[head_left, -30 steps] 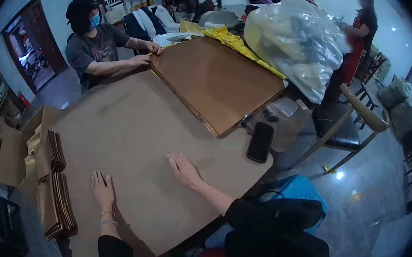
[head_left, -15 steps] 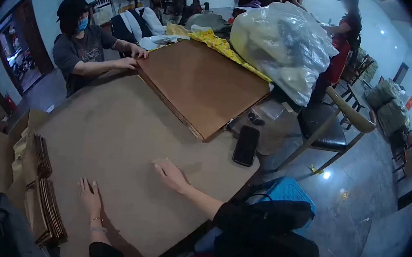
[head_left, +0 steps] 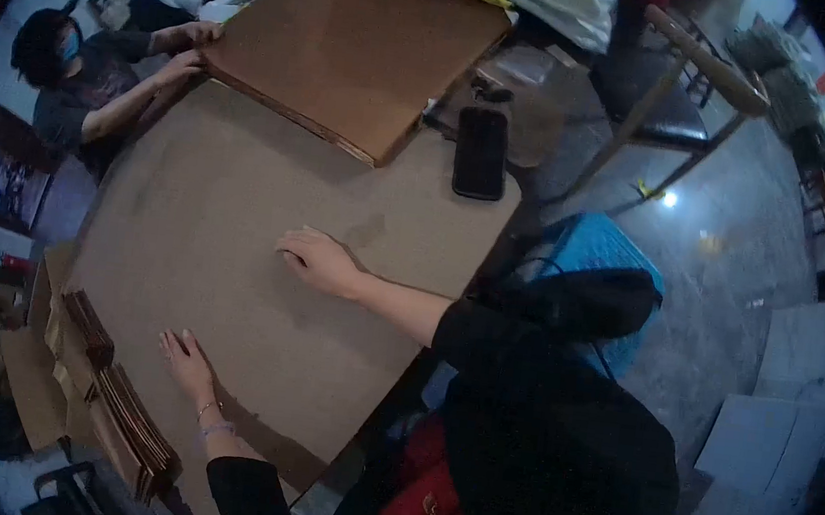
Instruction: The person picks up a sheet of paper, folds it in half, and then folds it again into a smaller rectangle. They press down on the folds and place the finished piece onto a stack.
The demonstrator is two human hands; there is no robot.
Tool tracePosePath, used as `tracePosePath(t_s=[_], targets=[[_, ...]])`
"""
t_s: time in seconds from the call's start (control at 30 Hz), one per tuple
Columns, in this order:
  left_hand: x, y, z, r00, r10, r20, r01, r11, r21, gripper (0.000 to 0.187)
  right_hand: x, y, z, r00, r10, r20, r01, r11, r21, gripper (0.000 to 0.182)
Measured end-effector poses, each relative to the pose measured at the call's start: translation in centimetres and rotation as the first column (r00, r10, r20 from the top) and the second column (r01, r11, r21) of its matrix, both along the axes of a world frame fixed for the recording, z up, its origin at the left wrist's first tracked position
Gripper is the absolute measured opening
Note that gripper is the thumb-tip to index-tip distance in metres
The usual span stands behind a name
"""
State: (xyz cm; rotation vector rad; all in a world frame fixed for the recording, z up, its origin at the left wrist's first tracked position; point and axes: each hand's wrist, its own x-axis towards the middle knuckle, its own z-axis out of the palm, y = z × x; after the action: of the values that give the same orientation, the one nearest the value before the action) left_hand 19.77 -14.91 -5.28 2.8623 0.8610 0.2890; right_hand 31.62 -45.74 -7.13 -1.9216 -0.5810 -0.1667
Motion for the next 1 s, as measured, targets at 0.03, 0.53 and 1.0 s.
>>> tracePosePath(t_s=[0.03,0.53,1.0], targets=[[0.2,0.5,-0.4,1.000,0.008,0.010,-0.007,0.998,-0.069,0.062,0.1,0.2,-0.2,0.999,-0.003,0.052,0.002,1.000,0.024,0.012],[-0.4,0.6,-0.2,0.996,0.019,0.089,-0.011,0.995,-0.094,0.066,0.3,-1.0,1.0,0.990,0.137,-0.037,-0.138,0.990,-0.037,0.021],[0.0,-1.0,0.5,0.992,0.055,0.113,-0.044,0.995,-0.092,0.057,0.2,-0.8,0.6,0.995,0.100,0.010,-0.099,0.990,-0.101,0.021]])
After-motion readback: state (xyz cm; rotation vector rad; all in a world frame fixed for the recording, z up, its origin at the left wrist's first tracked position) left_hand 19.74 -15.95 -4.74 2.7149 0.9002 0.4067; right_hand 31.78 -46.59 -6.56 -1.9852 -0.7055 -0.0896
